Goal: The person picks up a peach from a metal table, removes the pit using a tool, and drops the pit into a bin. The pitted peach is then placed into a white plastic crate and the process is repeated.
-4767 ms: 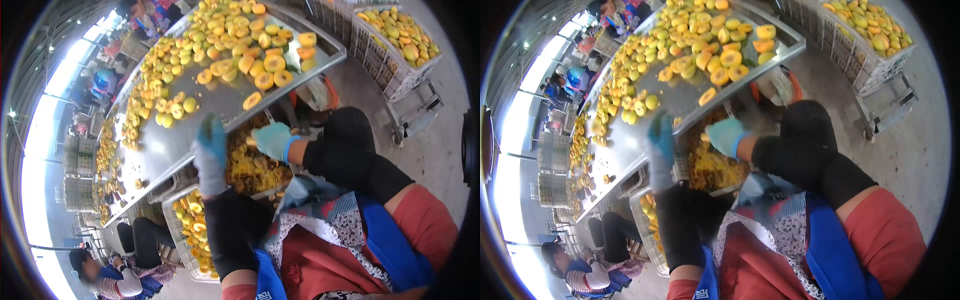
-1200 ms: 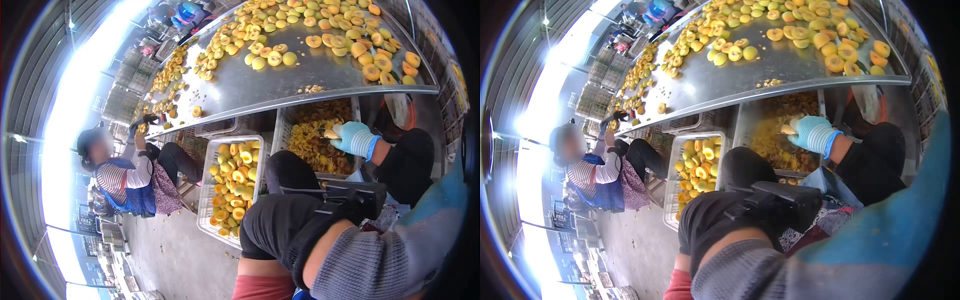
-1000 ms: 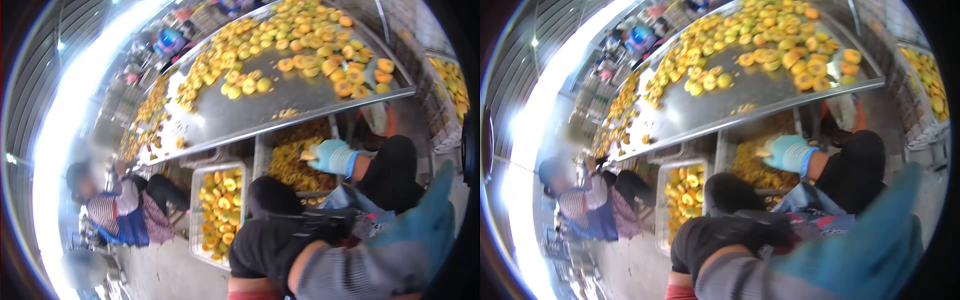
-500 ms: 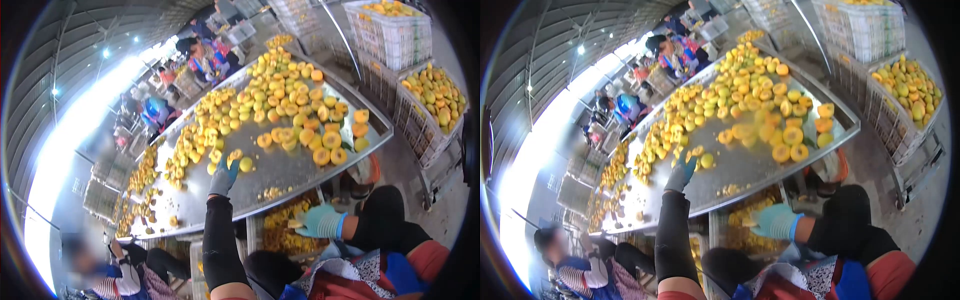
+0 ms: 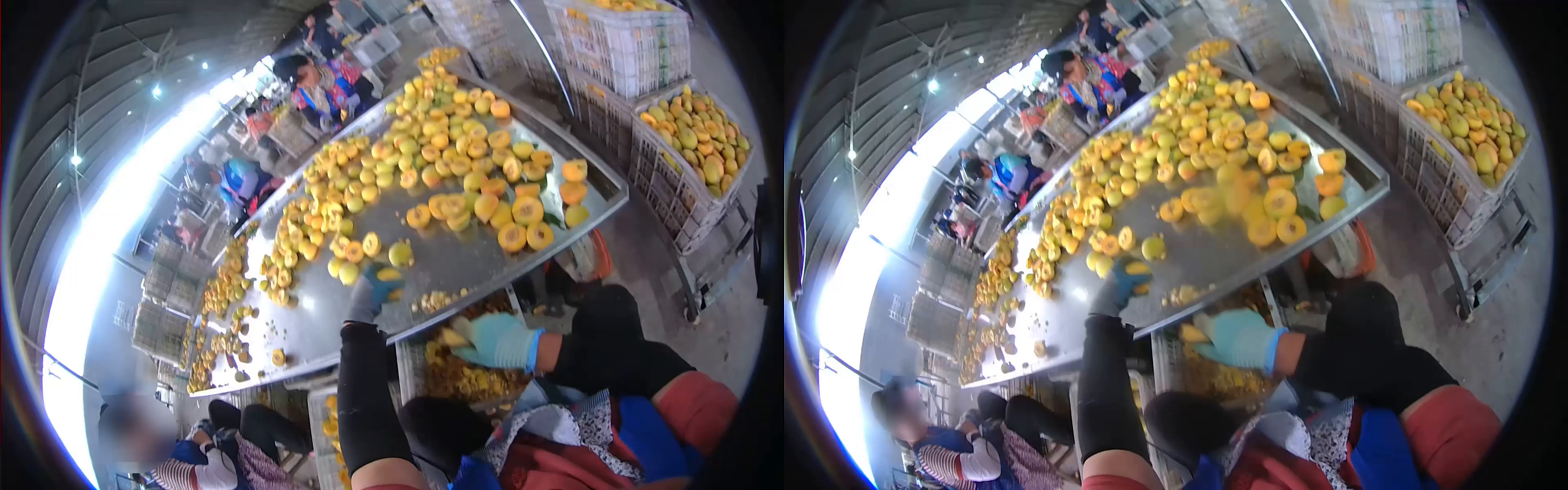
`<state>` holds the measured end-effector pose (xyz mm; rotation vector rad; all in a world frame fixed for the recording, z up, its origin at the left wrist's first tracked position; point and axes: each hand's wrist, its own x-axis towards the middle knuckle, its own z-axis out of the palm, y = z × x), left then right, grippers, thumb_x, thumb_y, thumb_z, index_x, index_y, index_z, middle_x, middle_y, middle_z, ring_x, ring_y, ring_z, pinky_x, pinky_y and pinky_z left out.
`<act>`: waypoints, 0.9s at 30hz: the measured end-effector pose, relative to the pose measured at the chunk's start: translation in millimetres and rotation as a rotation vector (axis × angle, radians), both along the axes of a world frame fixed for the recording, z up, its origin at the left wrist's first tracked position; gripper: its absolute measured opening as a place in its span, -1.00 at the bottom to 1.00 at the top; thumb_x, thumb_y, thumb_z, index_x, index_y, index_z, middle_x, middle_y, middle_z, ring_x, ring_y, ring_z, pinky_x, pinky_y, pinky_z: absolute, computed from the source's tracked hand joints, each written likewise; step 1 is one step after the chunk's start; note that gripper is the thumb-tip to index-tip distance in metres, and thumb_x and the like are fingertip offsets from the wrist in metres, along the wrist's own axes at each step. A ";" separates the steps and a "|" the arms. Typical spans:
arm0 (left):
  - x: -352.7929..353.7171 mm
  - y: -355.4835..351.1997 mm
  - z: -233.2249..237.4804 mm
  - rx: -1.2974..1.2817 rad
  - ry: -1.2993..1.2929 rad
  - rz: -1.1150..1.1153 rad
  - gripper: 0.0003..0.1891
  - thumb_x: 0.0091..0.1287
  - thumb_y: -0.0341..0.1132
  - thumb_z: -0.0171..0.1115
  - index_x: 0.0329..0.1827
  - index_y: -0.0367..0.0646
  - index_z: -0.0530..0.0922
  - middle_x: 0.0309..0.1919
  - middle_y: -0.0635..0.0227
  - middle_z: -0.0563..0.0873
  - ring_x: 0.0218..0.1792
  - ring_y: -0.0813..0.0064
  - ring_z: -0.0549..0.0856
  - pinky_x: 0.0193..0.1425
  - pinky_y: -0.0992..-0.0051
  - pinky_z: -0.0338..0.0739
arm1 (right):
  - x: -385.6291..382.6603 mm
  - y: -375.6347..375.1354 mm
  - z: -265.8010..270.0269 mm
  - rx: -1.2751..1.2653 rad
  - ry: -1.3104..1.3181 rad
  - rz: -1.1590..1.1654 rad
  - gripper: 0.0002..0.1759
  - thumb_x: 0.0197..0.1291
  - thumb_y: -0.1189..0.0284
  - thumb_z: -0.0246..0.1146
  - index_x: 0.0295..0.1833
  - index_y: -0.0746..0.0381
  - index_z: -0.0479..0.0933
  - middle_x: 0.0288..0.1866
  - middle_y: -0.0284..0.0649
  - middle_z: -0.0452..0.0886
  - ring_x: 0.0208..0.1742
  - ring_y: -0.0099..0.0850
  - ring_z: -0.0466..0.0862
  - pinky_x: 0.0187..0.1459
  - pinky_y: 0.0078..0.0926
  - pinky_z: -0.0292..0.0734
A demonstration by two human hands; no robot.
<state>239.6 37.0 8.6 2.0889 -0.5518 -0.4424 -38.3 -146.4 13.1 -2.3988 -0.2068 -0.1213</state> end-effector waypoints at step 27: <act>-199.5 -12.3 -9.0 -1.024 -0.013 0.369 -0.62 0.53 -0.22 -0.08 0.20 -0.32 0.50 0.06 0.10 0.63 0.14 0.21 0.60 0.30 0.21 0.50 | 31.2 50.9 6.7 0.294 -0.476 -0.183 -0.57 0.29 0.17 0.24 0.18 0.11 0.38 -0.38 -0.06 0.64 -0.35 -0.02 0.69 -0.35 -0.11 0.57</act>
